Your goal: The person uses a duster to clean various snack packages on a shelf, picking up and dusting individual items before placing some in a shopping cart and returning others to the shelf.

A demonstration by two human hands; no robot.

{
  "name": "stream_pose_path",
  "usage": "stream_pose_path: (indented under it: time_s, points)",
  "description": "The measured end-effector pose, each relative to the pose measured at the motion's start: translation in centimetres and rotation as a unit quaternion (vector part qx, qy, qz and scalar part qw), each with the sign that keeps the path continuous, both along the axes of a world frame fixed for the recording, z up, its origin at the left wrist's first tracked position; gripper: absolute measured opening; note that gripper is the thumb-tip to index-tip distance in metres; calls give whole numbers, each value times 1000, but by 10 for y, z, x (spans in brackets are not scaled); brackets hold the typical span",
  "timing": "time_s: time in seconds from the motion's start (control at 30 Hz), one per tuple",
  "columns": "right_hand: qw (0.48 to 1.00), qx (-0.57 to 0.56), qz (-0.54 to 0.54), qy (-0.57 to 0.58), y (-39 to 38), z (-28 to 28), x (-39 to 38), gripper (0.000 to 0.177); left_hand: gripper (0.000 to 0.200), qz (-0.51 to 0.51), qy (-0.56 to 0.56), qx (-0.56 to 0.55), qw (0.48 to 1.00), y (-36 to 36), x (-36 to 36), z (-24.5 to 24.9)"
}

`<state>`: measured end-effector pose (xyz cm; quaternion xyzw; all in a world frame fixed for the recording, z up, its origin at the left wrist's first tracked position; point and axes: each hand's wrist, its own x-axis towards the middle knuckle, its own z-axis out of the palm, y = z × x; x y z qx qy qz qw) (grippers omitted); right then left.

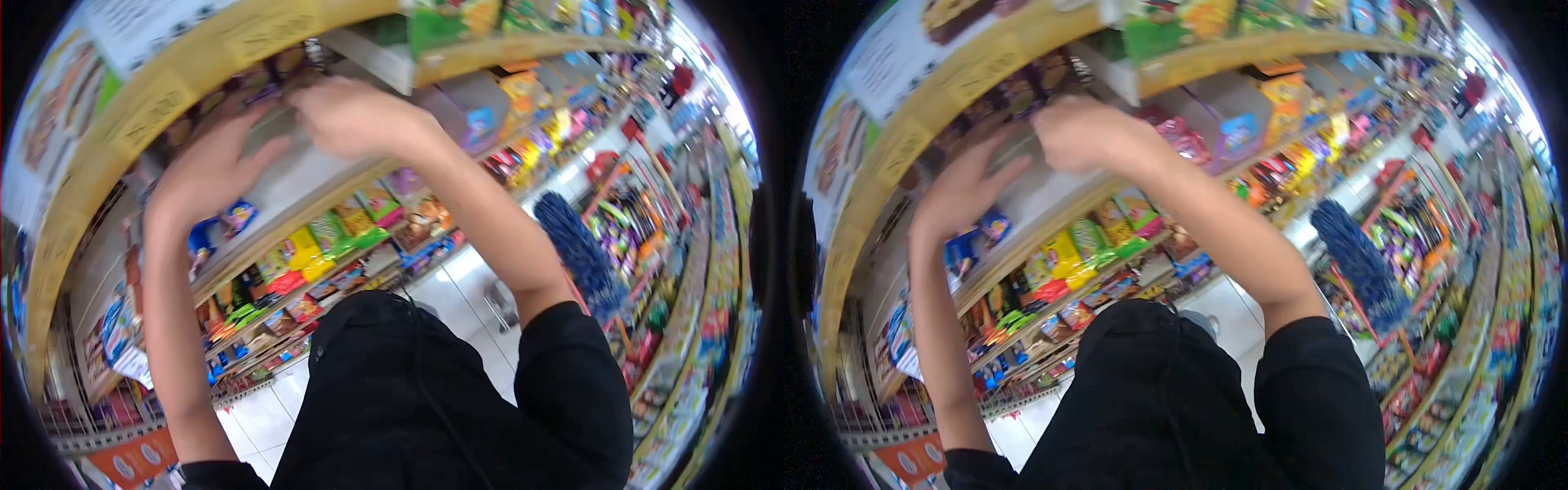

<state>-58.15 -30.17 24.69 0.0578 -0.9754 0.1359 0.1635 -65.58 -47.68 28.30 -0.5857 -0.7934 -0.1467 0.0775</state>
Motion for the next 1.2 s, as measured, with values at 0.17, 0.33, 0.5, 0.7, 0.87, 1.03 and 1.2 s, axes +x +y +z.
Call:
stream_pose_path:
  time_s: [0.17,0.33,0.5,0.7,0.87,1.03,1.2]
  points:
    - [933,-323,115,109,2,-31,148,29,59,-133,-100,22,986,-13,103,4]
    - [788,-549,-265,87,48,-117,282,26,46,-368,-368,36,853,34,148,-44]
    - [729,-263,-619,125,119,-223,466,17,35,-267,-535,34,801,88,191,-143]
    - [612,34,-777,-142,166,-290,653,42,33,-123,-634,-43,763,127,259,-218]
    - [665,-72,-717,-194,185,-334,717,36,33,-104,-630,-121,760,189,340,-246]
    - [628,-146,-756,-113,186,-372,726,24,35,-184,-632,-152,737,264,419,-242]
    - [554,-269,-787,-38,162,-393,737,33,38,-301,-543,-259,740,318,459,-219]
